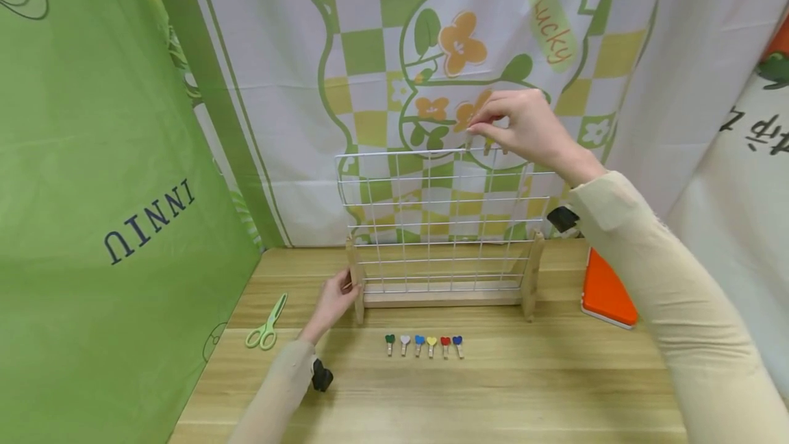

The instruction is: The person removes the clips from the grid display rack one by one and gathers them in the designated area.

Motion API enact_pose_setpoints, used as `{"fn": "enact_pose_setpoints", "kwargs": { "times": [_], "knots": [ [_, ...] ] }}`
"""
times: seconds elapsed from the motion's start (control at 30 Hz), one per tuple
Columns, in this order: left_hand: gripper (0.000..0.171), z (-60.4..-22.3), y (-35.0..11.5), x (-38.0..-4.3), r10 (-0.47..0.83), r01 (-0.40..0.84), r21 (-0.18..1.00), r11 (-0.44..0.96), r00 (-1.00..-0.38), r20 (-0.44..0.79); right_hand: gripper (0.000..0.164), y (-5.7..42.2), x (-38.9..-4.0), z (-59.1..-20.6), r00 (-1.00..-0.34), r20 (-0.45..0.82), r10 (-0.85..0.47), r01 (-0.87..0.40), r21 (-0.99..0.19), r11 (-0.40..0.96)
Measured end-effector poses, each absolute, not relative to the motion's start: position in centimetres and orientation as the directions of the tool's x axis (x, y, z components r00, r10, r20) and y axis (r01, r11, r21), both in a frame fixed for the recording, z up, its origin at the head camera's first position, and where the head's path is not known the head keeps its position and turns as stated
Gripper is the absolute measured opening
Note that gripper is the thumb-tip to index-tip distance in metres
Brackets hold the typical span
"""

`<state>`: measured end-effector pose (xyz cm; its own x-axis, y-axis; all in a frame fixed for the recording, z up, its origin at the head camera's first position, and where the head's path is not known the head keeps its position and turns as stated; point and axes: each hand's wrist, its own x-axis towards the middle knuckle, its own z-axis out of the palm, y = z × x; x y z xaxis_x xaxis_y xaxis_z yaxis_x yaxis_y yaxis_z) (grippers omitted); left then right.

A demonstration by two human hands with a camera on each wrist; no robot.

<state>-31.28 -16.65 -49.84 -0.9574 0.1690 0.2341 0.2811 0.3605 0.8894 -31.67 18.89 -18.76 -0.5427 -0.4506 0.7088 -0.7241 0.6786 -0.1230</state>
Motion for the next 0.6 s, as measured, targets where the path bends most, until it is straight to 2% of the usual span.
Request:
{"fn": "enact_pose_setpoints", "kwargs": {
  "times": [0.17,0.33,0.47,0.6],
  "knots": [
    [0.050,-50.4,-16.8,-31.6,0.168,0.271,0.897,0.348,-0.960,0.225,0.005,19.4,-30.3,-19.4,-0.547,0.699,-0.461,-0.724,-0.117,0.680],
    [0.051,-50.4,-16.9,-31.7,0.178,0.274,0.897,0.347,-0.958,0.224,0.005,19.8,-29.1,-21.3,-0.517,0.698,-0.495,-0.758,-0.104,0.644],
    [0.050,-50.4,-17.0,-31.8,0.173,0.272,0.898,0.345,-0.959,0.224,0.006,20.2,-28.9,-24.3,-0.516,0.672,-0.531,-0.783,-0.119,0.611],
    [0.050,-50.5,-17.0,-31.8,0.173,0.269,0.900,0.342,-0.960,0.221,0.007,20.7,-28.8,-28.1,-0.545,0.626,-0.557,-0.784,-0.145,0.604]
  ]
}}
